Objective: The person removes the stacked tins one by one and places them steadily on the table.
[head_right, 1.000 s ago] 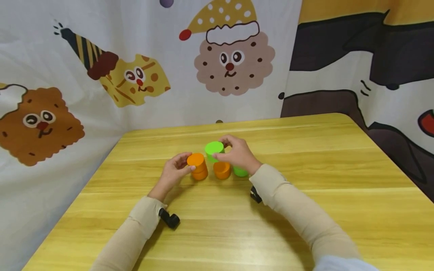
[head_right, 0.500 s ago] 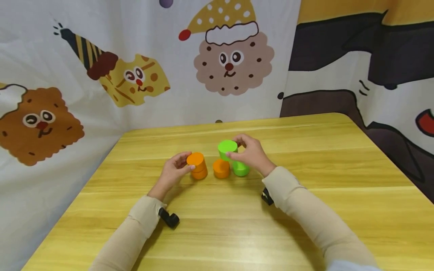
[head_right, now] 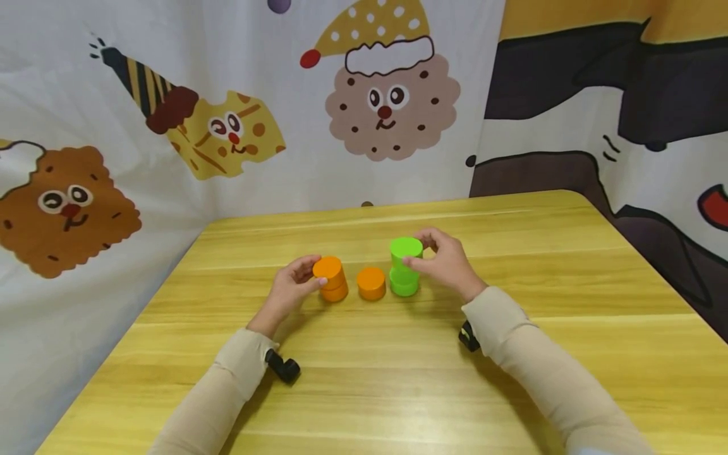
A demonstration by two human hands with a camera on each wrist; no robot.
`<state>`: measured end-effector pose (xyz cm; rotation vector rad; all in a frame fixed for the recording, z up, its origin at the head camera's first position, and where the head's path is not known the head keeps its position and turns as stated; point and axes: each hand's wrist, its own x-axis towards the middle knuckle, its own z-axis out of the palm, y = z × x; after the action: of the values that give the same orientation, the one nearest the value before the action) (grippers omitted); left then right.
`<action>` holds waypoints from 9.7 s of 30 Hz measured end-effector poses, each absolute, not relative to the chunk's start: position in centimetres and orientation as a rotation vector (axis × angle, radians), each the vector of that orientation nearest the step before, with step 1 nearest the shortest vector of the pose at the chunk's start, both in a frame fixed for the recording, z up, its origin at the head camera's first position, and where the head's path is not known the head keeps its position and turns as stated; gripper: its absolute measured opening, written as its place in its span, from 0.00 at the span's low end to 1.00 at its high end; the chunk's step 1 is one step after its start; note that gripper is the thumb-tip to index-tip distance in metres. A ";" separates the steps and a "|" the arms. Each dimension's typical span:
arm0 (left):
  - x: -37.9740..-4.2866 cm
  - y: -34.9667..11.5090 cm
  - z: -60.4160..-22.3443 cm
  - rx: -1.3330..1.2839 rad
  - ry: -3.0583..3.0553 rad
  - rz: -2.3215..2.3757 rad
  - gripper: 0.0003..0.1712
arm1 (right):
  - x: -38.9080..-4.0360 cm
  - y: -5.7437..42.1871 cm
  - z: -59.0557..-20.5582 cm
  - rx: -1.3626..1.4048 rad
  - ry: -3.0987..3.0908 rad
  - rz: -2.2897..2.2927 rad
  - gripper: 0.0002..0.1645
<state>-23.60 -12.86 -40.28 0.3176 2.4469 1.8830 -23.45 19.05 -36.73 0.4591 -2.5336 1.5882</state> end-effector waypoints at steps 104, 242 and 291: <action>-21.9 -12.9 -38.3 0.400 2.409 1.900 0.36 | -23.0 24.5 -39.3 0.355 -2.909 1.431 0.50; -21.2 -12.2 -38.5 0.341 2.526 1.548 0.28 | -24.1 15.2 -37.2 0.549 -2.747 1.342 0.31; -23.0 -12.8 -41.5 0.281 2.573 1.561 0.29 | -21.0 25.4 -37.4 0.154 -2.698 1.319 0.37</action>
<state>-23.05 -12.79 -41.47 0.2808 2.5727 1.5611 -21.02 25.45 -37.44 0.1539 -2.6977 1.3189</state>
